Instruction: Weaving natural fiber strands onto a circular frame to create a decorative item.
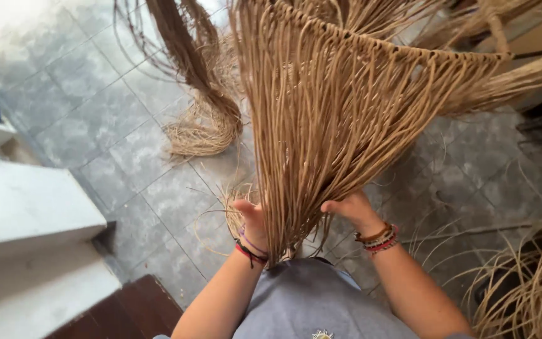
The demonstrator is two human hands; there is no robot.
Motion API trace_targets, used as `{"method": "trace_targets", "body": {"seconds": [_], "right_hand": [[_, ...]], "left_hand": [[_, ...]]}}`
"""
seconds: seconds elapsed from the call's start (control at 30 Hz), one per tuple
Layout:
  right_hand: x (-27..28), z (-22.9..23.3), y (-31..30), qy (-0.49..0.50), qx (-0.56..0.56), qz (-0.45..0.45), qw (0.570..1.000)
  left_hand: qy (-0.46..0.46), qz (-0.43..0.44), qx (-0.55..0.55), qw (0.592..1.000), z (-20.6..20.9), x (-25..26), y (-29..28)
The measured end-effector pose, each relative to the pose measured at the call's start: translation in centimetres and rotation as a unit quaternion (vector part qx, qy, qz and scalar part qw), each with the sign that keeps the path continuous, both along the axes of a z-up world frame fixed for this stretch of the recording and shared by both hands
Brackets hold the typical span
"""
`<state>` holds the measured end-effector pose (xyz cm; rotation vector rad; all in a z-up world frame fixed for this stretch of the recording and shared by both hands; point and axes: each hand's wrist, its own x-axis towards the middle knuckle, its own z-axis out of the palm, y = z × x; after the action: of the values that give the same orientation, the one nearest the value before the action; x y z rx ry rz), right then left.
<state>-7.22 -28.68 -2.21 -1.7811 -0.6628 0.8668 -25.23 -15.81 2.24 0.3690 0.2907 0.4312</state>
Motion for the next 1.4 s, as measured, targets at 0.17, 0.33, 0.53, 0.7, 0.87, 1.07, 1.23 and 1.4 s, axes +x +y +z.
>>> {"method": "trace_targets", "body": {"seconds": [0.17, 0.33, 0.53, 0.7, 0.87, 1.07, 1.23, 1.4], "right_hand": [[0.3, 1.9, 0.8, -0.033, 0.077, 0.066, 0.994], [1.3, 2.0, 1.1, -0.028, 0.117, 0.089, 0.989], [-0.7, 8.1, 1.9, -0.122, 0.014, 0.015, 0.992], [-1.9, 10.3, 2.9, -0.195, -0.027, -0.039, 0.98], [-2.2, 9.0, 4.3, -0.285, -0.043, -0.055, 0.956], [-2.3, 14.7, 4.3, -0.26, -0.227, 0.077, 0.936], [-0.6, 13.9, -0.5, -0.203, -0.248, 0.12, 0.94], [0.8, 7.9, -2.6, -0.146, -0.151, -0.004, 0.978]], "left_hand": [[0.052, -0.014, 0.405, 0.913, -3.3, 2.2, 0.3], [0.08, 0.088, 0.407, 0.906, -7.4, 5.7, -0.4], [0.092, 0.071, 0.375, 0.919, -10.4, 8.3, -2.0], [0.09, 0.044, 0.337, 0.936, -4.2, 8.3, -2.3], [0.139, -0.005, 0.346, 0.928, -3.1, 7.5, -0.8], [0.205, -0.099, 0.37, 0.901, -12.4, 7.3, 2.3], [0.181, -0.103, 0.311, 0.927, -7.8, 5.3, 4.2], [0.165, -0.12, 0.272, 0.941, -11.6, 4.2, 6.3]]}}
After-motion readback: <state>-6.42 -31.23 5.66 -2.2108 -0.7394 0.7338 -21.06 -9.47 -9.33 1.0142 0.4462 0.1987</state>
